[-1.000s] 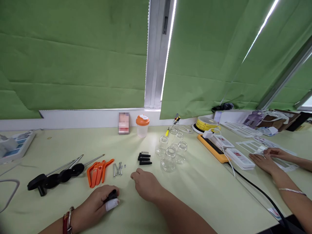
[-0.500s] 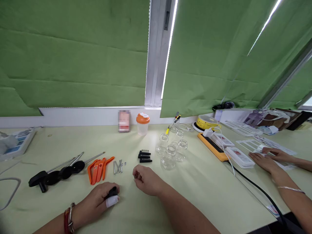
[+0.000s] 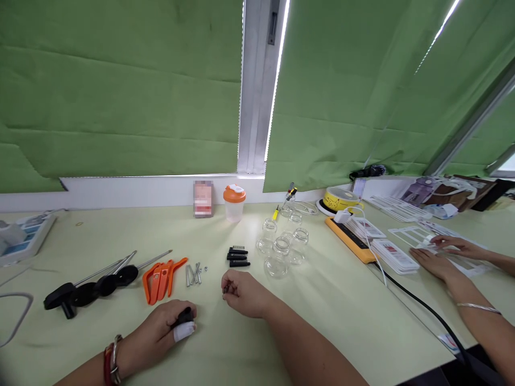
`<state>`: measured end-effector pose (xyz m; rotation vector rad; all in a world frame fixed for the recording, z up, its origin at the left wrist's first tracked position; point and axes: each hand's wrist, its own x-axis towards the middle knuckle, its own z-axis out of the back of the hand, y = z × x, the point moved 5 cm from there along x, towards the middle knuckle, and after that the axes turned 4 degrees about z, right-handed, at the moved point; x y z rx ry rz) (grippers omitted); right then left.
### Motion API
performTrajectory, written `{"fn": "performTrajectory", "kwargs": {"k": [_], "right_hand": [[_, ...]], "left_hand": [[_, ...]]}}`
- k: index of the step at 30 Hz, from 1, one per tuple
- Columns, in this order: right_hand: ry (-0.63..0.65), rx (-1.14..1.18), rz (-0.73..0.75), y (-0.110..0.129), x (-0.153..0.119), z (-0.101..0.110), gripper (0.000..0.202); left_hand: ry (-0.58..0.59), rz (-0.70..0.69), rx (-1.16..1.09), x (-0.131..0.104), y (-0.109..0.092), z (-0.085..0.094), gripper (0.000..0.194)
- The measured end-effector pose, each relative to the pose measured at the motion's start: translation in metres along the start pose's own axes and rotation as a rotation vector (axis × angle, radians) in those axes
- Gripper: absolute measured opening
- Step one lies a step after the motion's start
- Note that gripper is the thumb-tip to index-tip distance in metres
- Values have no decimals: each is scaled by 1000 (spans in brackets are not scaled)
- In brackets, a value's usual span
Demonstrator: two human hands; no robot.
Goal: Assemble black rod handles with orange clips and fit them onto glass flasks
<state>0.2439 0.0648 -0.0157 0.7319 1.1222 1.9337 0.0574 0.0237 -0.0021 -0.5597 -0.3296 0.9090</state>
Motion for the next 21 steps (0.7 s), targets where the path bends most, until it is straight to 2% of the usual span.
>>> {"fn": "performTrajectory", "kwargs": {"k": [6, 10, 12, 15, 21], "right_hand": [[-20, 194, -30, -6, 4, -1, 12], [-86, 296, -77, -15, 8, 0, 17], [-133, 249, -115, -18, 8, 3, 15], [-170, 48, -165, -19, 4, 10, 10], [-144, -243, -167, -12, -1, 13, 8]], "left_hand": [[2, 1, 7, 1, 0, 0, 27], [1, -10, -9, 1, -1, 1, 26], [9, -3, -18, 1, -2, 1, 25], [16, 15, -29, 2, -1, 2, 25], [14, 13, -37, 4, -1, 2, 26]]}}
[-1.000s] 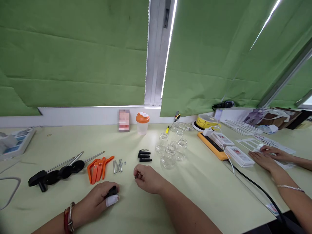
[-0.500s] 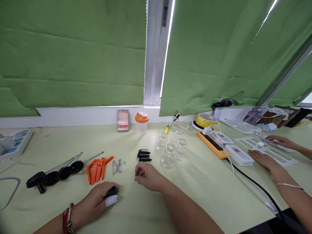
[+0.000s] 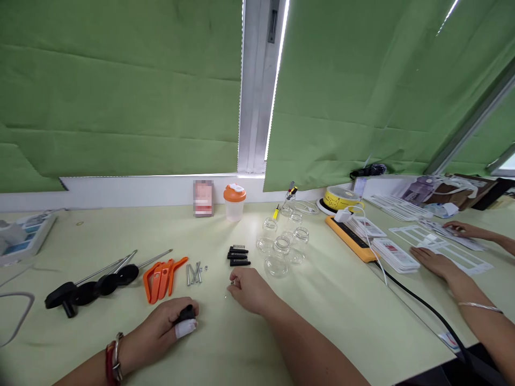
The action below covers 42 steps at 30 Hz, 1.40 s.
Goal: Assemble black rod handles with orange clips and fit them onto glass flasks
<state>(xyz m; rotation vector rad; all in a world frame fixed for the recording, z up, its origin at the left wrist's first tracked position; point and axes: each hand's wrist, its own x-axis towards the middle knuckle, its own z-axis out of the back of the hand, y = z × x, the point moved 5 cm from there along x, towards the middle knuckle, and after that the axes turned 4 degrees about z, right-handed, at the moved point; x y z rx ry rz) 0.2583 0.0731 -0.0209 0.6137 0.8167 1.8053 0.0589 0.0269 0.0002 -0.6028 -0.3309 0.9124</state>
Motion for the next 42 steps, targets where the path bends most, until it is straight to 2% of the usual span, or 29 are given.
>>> {"fn": "performTrajectory", "kwargs": {"k": [6, 14, 29, 38, 42], "right_hand": [[-67, -123, 166, 16, -2, 5, 11], [17, -176, 301, 24, -4, -2, 14], [24, -191, 295, 21, -2, -7, 12], [45, -251, 318, 29, -4, -6, 15], [-25, -152, 359, 43, -7, -7, 14]], "left_hand": [[-8, -22, 5, -1, -2, 0, 27], [-6, -25, 17, -1, 0, -1, 25], [9, -12, 10, 0, 1, -2, 23], [5, -18, 21, -1, 1, -2, 24], [-2, -28, 21, -1, 2, -4, 23]]}}
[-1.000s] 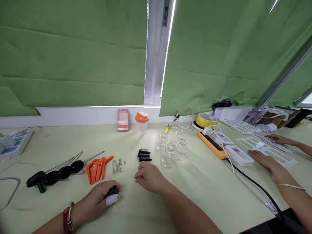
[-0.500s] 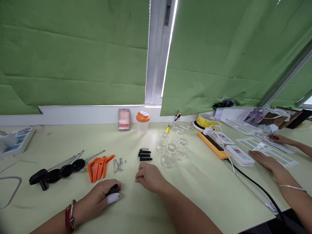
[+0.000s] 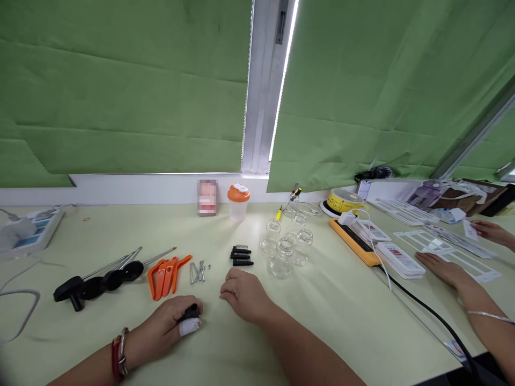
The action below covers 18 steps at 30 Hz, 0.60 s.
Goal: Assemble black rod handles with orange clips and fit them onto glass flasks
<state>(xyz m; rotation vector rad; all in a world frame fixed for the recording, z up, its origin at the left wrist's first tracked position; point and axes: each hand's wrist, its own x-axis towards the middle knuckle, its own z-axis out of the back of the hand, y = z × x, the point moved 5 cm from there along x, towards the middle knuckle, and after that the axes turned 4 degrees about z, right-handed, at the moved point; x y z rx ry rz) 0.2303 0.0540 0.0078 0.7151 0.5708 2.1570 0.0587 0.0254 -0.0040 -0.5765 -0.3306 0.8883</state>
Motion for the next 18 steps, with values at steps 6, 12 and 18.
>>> {"fn": "performTrajectory", "kwargs": {"k": [6, 12, 18], "right_hand": [[-161, 361, 88, 34, 3, -10, 11], [-159, 489, 92, 35, 4, -22, 11], [-164, 542, 91, 32, 4, -22, 11]], "left_hand": [[-41, -42, 9, 1, 2, -3, 24], [-41, -41, -21, 0, -2, -1, 22], [-49, -47, -33, 1, -2, -1, 23]]}}
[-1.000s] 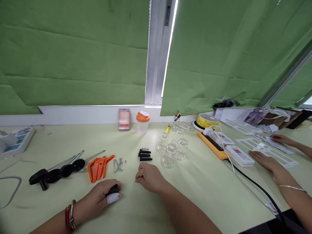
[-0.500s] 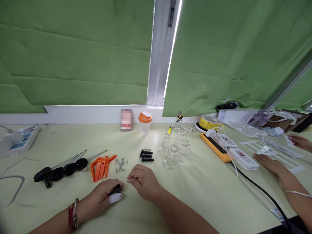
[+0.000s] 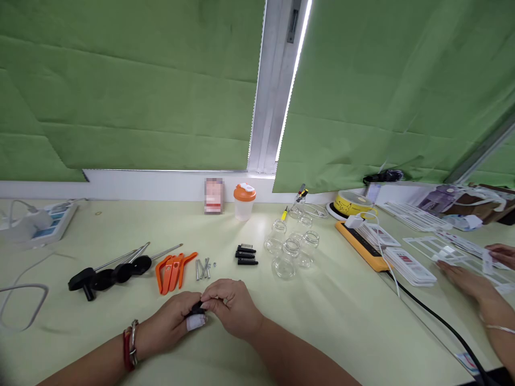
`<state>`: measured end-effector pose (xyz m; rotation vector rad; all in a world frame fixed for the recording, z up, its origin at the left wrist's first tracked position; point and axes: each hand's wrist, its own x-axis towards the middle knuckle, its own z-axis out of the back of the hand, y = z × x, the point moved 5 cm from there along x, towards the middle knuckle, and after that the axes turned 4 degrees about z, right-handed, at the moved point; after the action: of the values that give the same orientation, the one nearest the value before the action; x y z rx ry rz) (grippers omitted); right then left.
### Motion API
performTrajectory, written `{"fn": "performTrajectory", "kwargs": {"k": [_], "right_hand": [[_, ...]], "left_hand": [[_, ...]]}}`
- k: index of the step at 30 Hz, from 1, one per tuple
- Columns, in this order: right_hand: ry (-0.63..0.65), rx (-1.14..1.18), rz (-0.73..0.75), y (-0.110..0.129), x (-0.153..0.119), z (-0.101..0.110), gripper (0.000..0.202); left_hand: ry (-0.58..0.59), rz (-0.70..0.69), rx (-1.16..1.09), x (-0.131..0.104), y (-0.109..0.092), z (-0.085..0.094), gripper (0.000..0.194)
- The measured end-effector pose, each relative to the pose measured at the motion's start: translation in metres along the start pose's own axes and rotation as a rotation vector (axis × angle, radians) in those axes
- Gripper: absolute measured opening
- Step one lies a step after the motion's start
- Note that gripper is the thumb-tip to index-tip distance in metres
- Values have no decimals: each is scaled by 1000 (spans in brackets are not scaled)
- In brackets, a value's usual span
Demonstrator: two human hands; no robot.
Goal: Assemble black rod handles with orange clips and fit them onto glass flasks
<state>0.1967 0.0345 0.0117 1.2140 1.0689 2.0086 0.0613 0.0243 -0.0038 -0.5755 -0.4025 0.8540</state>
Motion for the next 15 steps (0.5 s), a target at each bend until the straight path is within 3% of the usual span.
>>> {"fn": "performTrajectory", "kwargs": {"k": [15], "right_hand": [[6, 7, -15, -1, 1, -1, 10]], "left_hand": [[27, 11, 60, 0, 4, -3, 19]]}}
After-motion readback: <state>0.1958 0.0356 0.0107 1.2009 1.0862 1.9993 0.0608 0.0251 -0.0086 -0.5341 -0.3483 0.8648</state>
